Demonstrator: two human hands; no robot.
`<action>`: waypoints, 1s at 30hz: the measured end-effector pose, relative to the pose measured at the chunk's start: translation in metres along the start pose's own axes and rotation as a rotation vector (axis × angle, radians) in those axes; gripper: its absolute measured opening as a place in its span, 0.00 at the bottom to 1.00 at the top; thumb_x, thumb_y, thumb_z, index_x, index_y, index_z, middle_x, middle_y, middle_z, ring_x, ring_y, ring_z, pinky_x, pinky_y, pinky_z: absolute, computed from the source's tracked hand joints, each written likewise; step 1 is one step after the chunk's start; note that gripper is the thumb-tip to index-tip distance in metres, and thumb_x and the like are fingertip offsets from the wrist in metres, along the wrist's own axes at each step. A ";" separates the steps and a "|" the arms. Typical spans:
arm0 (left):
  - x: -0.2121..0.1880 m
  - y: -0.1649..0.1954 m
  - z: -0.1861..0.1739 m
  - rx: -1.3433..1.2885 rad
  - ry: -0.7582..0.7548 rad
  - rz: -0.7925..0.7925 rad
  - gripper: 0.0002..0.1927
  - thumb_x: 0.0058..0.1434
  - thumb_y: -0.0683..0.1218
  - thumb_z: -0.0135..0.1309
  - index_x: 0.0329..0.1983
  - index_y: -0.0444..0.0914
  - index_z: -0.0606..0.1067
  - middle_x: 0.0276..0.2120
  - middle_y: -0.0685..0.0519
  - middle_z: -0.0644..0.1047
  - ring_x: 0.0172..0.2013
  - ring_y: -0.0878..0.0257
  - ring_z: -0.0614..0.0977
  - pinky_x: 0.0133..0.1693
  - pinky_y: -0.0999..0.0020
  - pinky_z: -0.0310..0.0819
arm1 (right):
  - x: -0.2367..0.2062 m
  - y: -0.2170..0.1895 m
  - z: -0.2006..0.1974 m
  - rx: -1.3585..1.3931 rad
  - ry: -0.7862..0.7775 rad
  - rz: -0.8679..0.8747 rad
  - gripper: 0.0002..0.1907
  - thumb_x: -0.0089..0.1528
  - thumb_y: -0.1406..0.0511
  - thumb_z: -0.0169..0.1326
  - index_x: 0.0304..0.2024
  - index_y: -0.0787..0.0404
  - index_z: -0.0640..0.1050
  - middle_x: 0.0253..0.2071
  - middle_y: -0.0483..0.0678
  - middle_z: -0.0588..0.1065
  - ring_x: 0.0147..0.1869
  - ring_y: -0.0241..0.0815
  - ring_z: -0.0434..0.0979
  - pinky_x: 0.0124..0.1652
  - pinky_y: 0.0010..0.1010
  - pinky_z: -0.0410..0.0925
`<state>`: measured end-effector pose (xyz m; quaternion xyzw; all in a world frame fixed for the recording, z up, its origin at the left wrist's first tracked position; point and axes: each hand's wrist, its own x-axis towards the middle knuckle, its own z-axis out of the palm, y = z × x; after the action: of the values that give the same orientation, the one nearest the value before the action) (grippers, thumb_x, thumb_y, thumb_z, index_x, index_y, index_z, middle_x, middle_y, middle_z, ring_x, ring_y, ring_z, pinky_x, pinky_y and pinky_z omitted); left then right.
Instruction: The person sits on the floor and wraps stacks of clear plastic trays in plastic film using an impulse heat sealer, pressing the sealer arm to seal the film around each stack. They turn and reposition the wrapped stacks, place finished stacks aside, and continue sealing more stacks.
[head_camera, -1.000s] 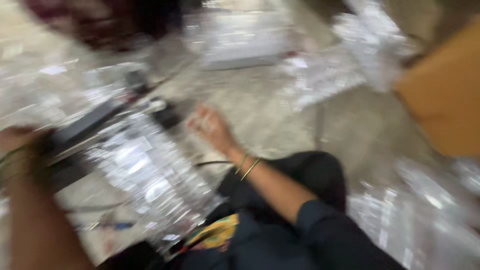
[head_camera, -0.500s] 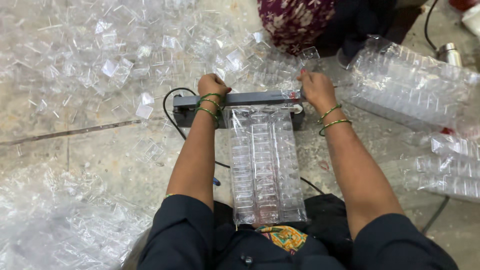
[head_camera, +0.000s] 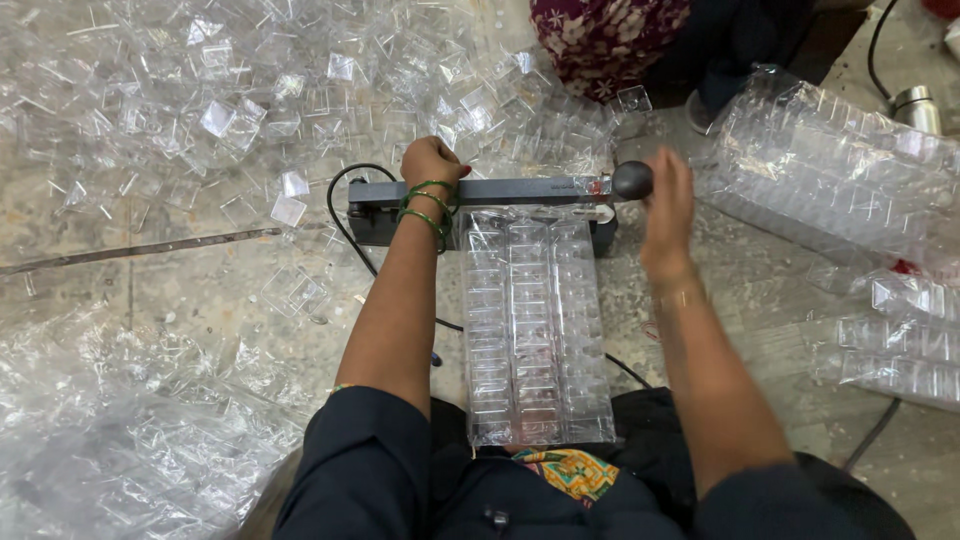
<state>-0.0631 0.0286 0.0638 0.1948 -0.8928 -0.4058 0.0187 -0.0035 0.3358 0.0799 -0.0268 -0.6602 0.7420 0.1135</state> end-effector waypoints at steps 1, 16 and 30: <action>0.002 -0.002 0.001 -0.003 -0.005 -0.006 0.17 0.36 0.46 0.78 0.20 0.41 0.77 0.25 0.50 0.82 0.30 0.56 0.85 0.38 0.62 0.77 | -0.030 0.009 -0.015 0.068 -0.003 0.040 0.20 0.73 0.49 0.50 0.56 0.56 0.69 0.54 0.39 0.72 0.59 0.30 0.71 0.57 0.26 0.65; 0.014 -0.016 0.016 0.089 -0.004 0.036 0.16 0.38 0.50 0.78 0.20 0.42 0.79 0.25 0.50 0.82 0.32 0.55 0.85 0.41 0.61 0.77 | -0.271 0.051 -0.084 -0.060 -0.411 0.847 0.37 0.60 0.56 0.59 0.67 0.62 0.64 0.60 0.52 0.74 0.62 0.42 0.73 0.59 0.36 0.67; 0.017 -0.013 0.014 0.197 -0.003 0.096 0.17 0.36 0.51 0.79 0.19 0.42 0.80 0.24 0.49 0.81 0.30 0.52 0.84 0.39 0.59 0.76 | -0.181 0.040 -0.095 -0.793 -0.413 0.420 0.22 0.70 0.55 0.58 0.49 0.69 0.73 0.46 0.62 0.74 0.49 0.53 0.73 0.52 0.39 0.73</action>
<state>-0.0773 0.0247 0.0431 0.1520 -0.9367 -0.3150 0.0178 0.1857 0.3870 0.0085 -0.0527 -0.8808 0.4302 -0.1905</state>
